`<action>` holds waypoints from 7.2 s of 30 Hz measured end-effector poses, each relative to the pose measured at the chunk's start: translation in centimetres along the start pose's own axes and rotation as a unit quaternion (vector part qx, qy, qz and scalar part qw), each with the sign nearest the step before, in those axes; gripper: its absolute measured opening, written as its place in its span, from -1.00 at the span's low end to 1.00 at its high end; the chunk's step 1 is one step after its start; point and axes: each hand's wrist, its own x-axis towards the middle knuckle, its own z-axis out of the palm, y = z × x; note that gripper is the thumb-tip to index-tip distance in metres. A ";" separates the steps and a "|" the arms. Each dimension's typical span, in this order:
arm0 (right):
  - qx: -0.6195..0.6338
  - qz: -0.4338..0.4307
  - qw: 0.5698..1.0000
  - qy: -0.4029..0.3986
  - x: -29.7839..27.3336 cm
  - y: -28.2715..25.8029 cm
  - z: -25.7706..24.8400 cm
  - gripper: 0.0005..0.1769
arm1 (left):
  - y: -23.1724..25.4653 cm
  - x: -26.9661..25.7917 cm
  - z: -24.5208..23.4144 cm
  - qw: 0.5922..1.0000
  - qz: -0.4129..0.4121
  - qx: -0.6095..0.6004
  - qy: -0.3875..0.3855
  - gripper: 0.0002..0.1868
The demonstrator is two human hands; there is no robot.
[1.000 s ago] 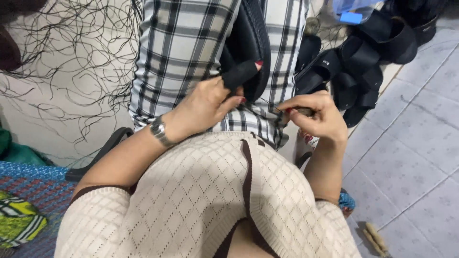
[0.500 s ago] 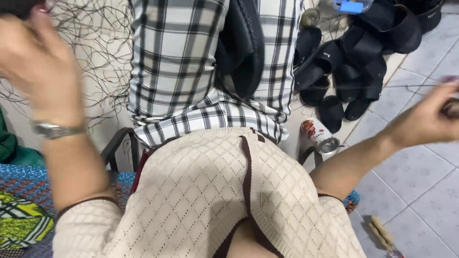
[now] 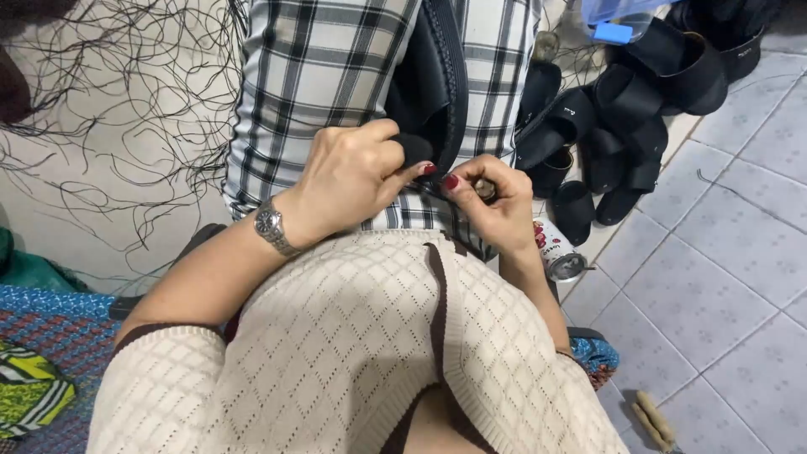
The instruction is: Hand-sewing the straps of black sandals using a needle and thread while sitting on the floor.
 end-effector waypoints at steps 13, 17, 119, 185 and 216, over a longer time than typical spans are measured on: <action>0.099 -0.022 0.994 0.041 0.2 1.4 1.1 -0.81 | -0.8 -0.1 2.4 0.998 -0.033 -0.029 0.055 -0.52; 0.109 -0.034 0.989 0.089 0.9 2.1 2.5 -0.81 | -0.7 0.4 2.7 0.993 -0.052 0.024 0.103 -0.49; 0.032 -0.021 0.983 -0.178 1.3 3.7 -8.2 -0.97 | 0.0 -1.0 3.2 0.965 -0.077 -0.248 0.019 -0.88; -0.457 -0.147 0.859 -0.178 1.8 -8.5 -4.8 -0.38 | -1.1 -1.0 -4.0 0.982 -0.055 0.160 -0.082 0.19; -0.380 -0.242 0.885 -0.118 1.5 -7.9 -3.2 -0.76 | -2.7 -4.6 4.0 0.960 0.138 0.168 0.176 -0.60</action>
